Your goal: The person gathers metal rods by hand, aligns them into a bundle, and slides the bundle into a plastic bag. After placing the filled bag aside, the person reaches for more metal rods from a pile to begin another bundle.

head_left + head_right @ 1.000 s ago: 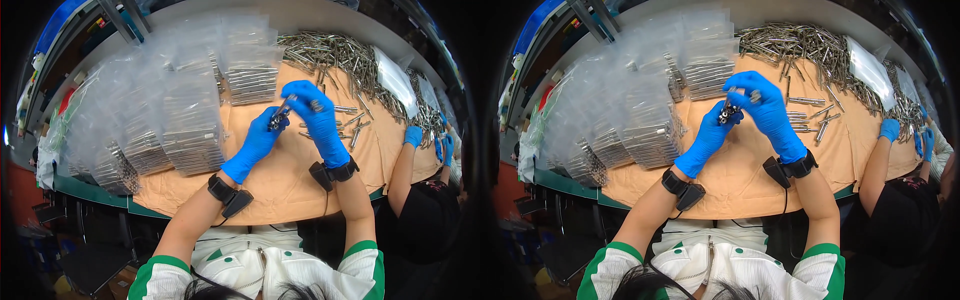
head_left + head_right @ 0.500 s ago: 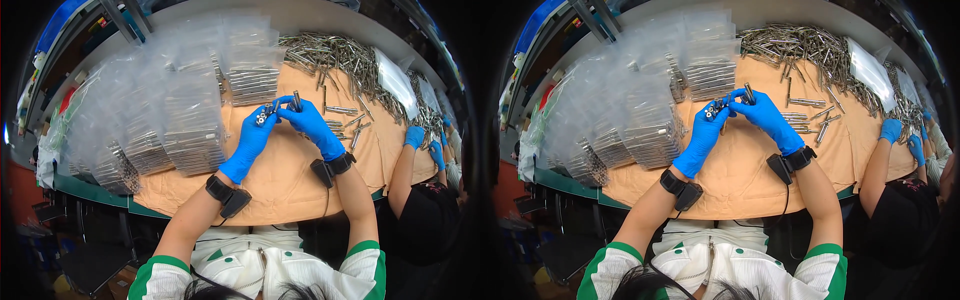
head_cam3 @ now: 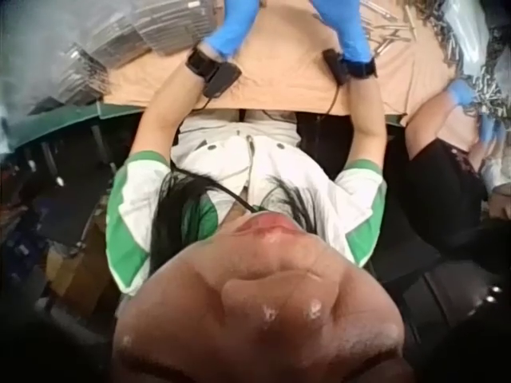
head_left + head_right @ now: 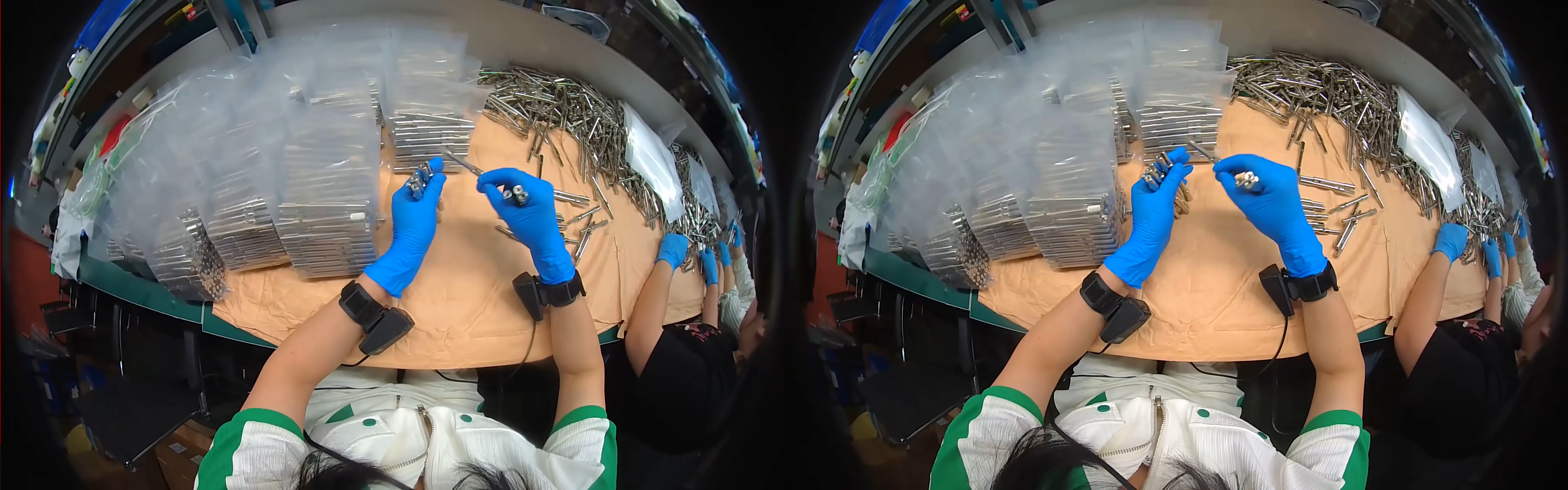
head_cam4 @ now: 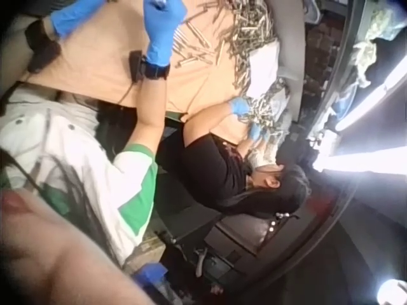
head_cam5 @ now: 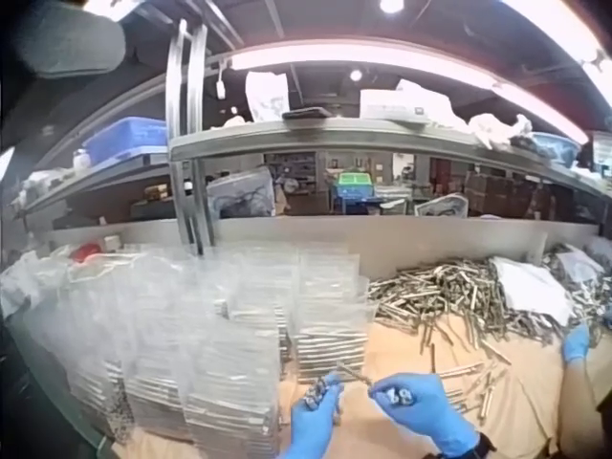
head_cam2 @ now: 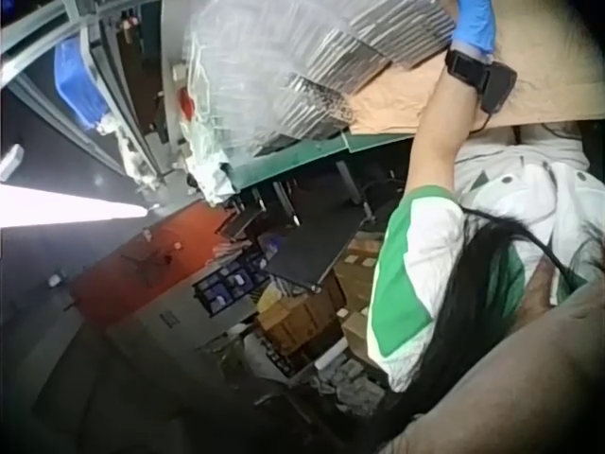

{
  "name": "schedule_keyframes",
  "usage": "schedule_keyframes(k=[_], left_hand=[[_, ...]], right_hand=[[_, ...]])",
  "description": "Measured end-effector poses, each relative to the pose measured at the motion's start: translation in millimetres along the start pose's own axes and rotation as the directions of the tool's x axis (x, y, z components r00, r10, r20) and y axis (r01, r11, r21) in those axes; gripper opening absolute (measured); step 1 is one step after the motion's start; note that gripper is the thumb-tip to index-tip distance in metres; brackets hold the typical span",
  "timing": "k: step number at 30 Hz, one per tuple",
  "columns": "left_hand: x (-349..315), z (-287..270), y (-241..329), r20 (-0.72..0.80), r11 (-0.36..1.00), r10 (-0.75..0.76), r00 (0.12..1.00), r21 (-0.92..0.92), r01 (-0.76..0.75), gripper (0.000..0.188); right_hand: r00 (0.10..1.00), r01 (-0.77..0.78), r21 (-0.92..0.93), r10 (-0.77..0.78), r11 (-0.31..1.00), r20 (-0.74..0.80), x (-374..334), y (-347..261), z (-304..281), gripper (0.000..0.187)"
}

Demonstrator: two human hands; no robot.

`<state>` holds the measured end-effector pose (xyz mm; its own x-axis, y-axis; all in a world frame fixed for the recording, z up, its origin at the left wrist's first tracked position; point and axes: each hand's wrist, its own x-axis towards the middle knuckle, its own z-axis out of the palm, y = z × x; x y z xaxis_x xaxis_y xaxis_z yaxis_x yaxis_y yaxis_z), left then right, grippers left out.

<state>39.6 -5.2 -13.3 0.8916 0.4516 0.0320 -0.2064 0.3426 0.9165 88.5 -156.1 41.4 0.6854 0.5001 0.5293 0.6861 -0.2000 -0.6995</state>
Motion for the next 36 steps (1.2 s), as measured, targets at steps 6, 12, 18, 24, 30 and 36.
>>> schedule_keyframes(k=[6,12,18,24,30,36], left_hand=[[1.0,-2.4,9.0,0.053,0.953,-0.045,0.998,-0.296,0.058,0.029],[-2.0,1.0,4.3,0.210,0.998,0.054,0.976,-0.056,-0.043,0.020],[-8.7,0.0,1.0,0.315,0.971,-0.142,0.938,0.227,0.070,0.017],[-9.8,6.2,-0.1,0.344,0.994,0.023,0.939,0.089,-0.057,0.020],[-17.1,7.7,-4.1,0.427,0.982,0.081,0.901,0.123,-0.146,0.023],[-9.8,6.7,1.9,0.410,0.993,0.041,0.911,0.084,-0.083,0.022]], right_hand=[[0.901,-0.004,-0.110,0.051,0.994,0.430,-1.5,11.8,6.2,0.012],[0.984,-0.155,0.241,0.128,0.958,0.125,2.5,21.4,9.1,0.014],[0.942,-0.335,0.449,0.285,0.828,0.177,0.0,9.4,18.0,0.016],[0.963,-0.232,0.453,0.270,0.861,-0.021,-2.1,16.8,17.6,0.018],[0.978,-0.139,0.365,0.185,0.920,-0.093,-4.7,11.9,21.3,0.015],[0.953,-0.174,0.394,0.256,0.902,-0.164,-5.1,19.8,21.7,0.012]])
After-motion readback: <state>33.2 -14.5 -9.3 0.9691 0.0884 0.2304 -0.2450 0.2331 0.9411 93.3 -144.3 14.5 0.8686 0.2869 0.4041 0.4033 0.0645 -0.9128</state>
